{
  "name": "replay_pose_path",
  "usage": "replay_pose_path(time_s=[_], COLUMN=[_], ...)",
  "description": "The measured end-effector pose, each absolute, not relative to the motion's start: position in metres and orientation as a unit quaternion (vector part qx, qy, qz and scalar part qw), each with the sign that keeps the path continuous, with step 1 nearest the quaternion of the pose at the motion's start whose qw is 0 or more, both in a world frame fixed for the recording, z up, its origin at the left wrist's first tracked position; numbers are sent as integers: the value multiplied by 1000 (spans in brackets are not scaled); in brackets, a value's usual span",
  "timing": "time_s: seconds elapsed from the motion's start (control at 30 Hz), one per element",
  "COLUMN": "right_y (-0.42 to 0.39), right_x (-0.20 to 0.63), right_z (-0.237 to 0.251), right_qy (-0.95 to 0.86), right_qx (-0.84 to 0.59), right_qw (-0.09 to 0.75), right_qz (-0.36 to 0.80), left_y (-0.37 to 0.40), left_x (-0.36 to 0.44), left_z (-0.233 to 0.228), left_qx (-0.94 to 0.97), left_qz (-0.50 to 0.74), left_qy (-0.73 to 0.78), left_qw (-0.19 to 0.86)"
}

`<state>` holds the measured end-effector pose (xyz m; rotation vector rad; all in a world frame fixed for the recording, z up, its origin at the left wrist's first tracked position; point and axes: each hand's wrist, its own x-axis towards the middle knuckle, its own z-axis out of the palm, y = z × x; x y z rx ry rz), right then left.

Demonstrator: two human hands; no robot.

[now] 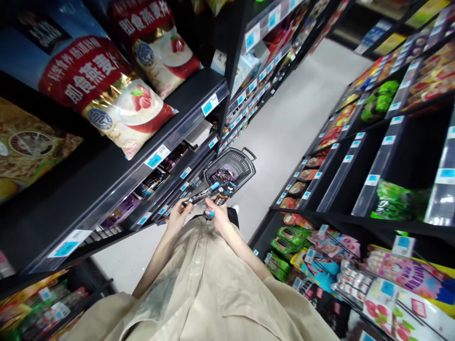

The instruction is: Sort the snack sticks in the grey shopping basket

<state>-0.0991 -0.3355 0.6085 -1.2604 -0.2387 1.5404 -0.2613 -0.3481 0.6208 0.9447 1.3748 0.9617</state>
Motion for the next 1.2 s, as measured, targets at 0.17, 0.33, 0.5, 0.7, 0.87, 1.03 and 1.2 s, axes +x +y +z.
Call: replay_pose_path(time_s=[0.17, 0.33, 0.5, 0.7, 0.87, 1.03, 1.2], right_y=[-340, -340, -343, -349, -350, -350, -357], right_x=[-98, -99, -99, -99, -103, -101, -96], right_z=[610, 615, 616, 615, 614, 613, 617], right_qy=[-104, -149, -96, 8, 28, 20, 16], right_qx=[-515, -499, -459, -368, -339, -348, -372], right_qw=[539, 533, 515, 435, 429, 425, 444], right_qz=[659, 666, 718, 822, 837, 835, 815], left_y=[-342, -339, -339, -340, -341, -339, -337], left_x=[-257, -253, -253, -253, -254, -257, -254], left_z=[626, 643, 648, 637, 633, 637, 630], left_qx=[364, 383, 384, 355, 352, 378, 370], left_qz=[461, 467, 484, 528, 544, 533, 517], left_qy=[566, 574, 585, 591, 589, 572, 582], left_qw=[579, 553, 526, 496, 482, 496, 507])
